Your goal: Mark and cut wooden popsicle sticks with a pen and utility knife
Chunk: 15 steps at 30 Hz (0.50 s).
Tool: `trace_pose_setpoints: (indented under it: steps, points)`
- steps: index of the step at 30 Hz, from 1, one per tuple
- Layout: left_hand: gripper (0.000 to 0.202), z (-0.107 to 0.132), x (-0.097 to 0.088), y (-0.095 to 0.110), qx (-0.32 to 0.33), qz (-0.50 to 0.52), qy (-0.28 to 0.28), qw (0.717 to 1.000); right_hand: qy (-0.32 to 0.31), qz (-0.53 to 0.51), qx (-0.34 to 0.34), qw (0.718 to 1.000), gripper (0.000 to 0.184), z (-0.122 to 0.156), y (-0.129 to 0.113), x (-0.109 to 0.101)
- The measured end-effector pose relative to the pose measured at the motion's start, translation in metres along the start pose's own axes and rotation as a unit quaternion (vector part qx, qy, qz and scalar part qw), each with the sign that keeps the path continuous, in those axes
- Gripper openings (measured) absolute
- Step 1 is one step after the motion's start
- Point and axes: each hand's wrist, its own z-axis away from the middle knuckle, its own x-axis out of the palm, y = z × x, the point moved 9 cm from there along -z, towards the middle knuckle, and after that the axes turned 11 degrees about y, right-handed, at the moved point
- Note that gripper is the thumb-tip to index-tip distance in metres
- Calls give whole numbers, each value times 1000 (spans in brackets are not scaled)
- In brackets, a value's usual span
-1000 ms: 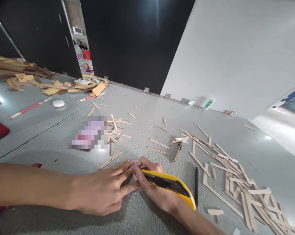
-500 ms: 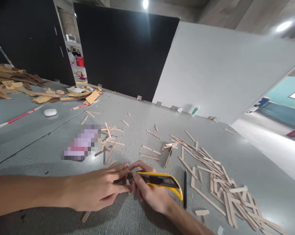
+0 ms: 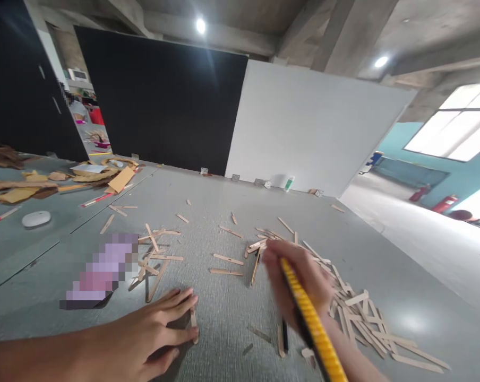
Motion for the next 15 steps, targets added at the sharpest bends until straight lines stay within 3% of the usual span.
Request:
trace_pose_setpoints:
  steps: [2, 3, 5, 7, 11, 15]
  points:
    - [43, -3, -1, 2, 2, -4, -3, 1000, 44, 114, -118, 986, 14, -21, -2, -22]
    - [43, -4, -1, 3, 4, -6, -4, 1000, 21, 148, -156, 976, 20, -25, 5, -22]
    - [43, -6, 0, 3, 12, -18, -2, 1000, -107, 162, -232, 953, 22, -16, 29, -3]
    - [45, -4, 2, 2, 30, -41, 3, 999, -203, 171, -250, 931, 22, 1, 64, 12]
    - [46, 7, 9, 6, 73, -77, -8, 994, -305, 235, -218, 897, 50, 20, 121, 29]
    - [46, 14, -2, 12, 68, -94, -10, 993, -357, 250, -175, 883, 65, 19, 131, 46]
